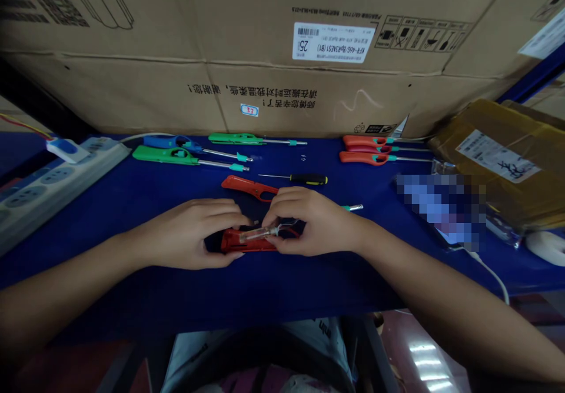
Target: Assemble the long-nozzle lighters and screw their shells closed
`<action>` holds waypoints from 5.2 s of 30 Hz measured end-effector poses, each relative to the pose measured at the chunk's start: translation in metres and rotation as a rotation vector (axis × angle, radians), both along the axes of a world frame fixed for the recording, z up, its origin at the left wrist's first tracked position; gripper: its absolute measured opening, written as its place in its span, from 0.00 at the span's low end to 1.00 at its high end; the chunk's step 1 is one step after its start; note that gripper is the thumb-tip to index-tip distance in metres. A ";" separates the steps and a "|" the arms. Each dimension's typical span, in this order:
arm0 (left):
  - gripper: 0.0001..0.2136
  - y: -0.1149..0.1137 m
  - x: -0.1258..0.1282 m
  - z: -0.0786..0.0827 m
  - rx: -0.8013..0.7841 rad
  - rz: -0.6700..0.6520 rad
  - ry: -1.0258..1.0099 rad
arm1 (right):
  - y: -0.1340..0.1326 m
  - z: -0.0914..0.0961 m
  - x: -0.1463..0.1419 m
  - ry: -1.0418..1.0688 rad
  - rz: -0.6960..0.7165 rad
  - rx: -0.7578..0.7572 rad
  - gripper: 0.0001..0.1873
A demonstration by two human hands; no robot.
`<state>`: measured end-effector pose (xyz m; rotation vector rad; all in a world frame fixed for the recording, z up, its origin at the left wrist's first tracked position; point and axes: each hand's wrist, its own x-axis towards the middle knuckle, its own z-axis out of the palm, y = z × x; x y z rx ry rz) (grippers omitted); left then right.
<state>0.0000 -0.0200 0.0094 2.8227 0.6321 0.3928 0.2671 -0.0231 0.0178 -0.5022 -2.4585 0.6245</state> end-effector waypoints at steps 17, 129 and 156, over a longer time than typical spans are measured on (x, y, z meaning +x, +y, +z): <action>0.07 -0.003 0.009 -0.009 -0.080 0.055 -0.068 | -0.005 -0.021 -0.017 -0.115 -0.057 0.084 0.04; 0.10 0.000 0.006 -0.009 0.065 0.031 -0.198 | 0.006 -0.008 0.008 -0.247 -0.120 0.029 0.12; 0.16 -0.003 0.011 -0.012 0.153 0.053 -0.031 | -0.003 0.029 0.051 -0.685 -0.319 -0.270 0.03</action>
